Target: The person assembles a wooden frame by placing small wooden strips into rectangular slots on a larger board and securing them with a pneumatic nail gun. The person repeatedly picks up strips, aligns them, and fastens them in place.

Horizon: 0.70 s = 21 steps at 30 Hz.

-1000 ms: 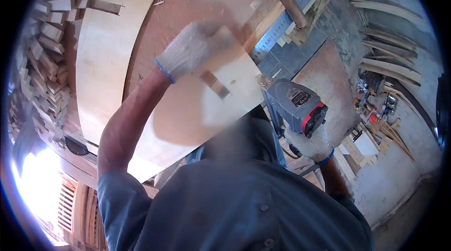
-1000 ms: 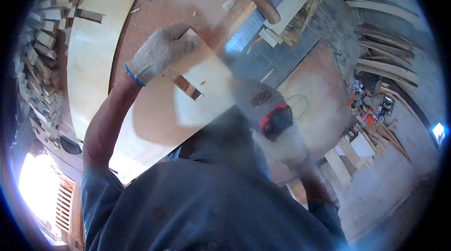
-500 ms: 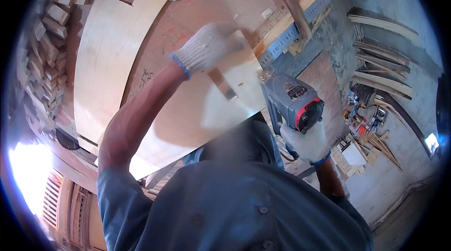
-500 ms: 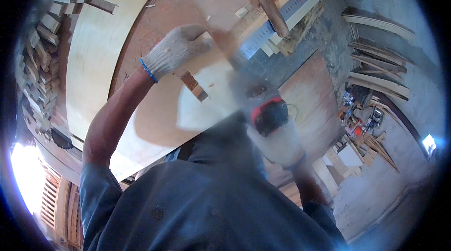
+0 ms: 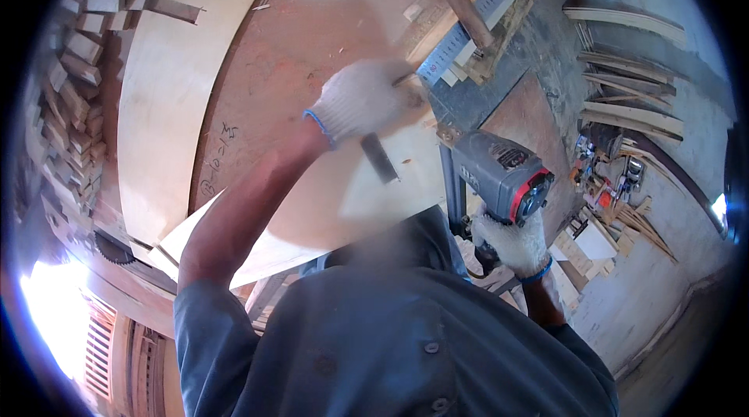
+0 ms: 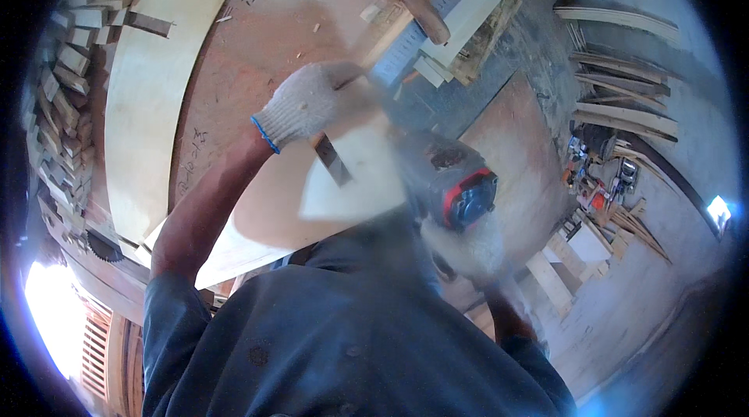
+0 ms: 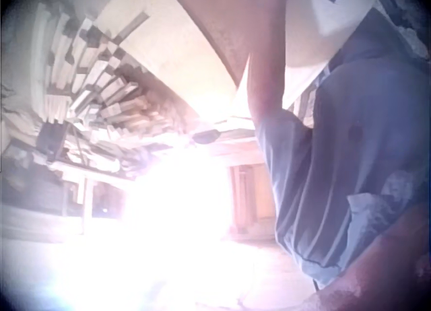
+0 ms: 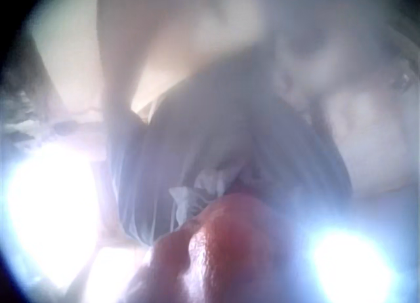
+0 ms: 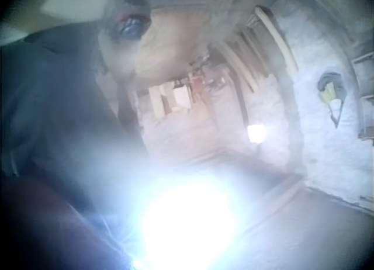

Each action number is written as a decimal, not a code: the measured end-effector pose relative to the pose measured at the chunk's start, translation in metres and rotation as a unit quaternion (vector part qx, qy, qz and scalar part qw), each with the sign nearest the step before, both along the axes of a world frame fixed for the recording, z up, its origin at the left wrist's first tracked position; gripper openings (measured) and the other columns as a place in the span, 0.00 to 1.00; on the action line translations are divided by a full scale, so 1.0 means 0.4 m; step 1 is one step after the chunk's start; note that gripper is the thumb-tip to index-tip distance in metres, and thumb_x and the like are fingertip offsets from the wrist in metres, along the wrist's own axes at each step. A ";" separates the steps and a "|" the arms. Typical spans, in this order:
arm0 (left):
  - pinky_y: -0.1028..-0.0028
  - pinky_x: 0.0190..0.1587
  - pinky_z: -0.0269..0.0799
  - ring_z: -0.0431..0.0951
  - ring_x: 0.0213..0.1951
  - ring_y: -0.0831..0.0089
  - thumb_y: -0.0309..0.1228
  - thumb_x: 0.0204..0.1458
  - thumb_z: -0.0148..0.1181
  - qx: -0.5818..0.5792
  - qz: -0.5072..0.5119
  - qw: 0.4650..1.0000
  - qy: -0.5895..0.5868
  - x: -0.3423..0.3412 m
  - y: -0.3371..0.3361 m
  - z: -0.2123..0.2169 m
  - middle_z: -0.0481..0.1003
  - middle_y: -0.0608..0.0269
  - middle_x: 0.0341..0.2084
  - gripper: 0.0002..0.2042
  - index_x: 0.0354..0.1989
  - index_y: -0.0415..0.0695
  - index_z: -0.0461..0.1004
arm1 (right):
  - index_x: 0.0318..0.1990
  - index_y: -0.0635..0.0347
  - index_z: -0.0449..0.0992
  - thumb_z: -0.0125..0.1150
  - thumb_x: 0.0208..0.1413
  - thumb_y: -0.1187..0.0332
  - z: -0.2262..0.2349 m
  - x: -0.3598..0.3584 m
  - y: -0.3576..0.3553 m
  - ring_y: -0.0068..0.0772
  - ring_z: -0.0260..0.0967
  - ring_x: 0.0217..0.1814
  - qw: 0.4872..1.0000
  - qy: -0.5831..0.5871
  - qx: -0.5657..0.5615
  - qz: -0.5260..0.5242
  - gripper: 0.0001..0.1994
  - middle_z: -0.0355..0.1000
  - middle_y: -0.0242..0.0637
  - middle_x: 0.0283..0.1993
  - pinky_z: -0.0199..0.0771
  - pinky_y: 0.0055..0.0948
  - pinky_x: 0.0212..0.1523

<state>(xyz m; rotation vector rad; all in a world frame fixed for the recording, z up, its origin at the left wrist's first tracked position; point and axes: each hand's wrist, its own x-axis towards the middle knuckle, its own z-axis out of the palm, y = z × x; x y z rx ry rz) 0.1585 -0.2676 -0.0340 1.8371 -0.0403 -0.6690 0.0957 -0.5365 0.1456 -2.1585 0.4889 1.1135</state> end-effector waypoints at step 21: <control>0.50 0.44 0.79 0.85 0.43 0.45 0.45 0.63 0.56 0.144 -0.004 0.989 0.012 -0.001 -0.013 0.076 0.84 0.48 0.38 0.23 0.66 0.57 0.71 | 0.44 0.63 0.82 0.72 0.55 0.58 -0.050 0.027 0.039 0.35 0.82 0.39 0.987 -0.022 -0.101 0.119 0.18 0.82 0.41 0.37 0.80 0.38 0.41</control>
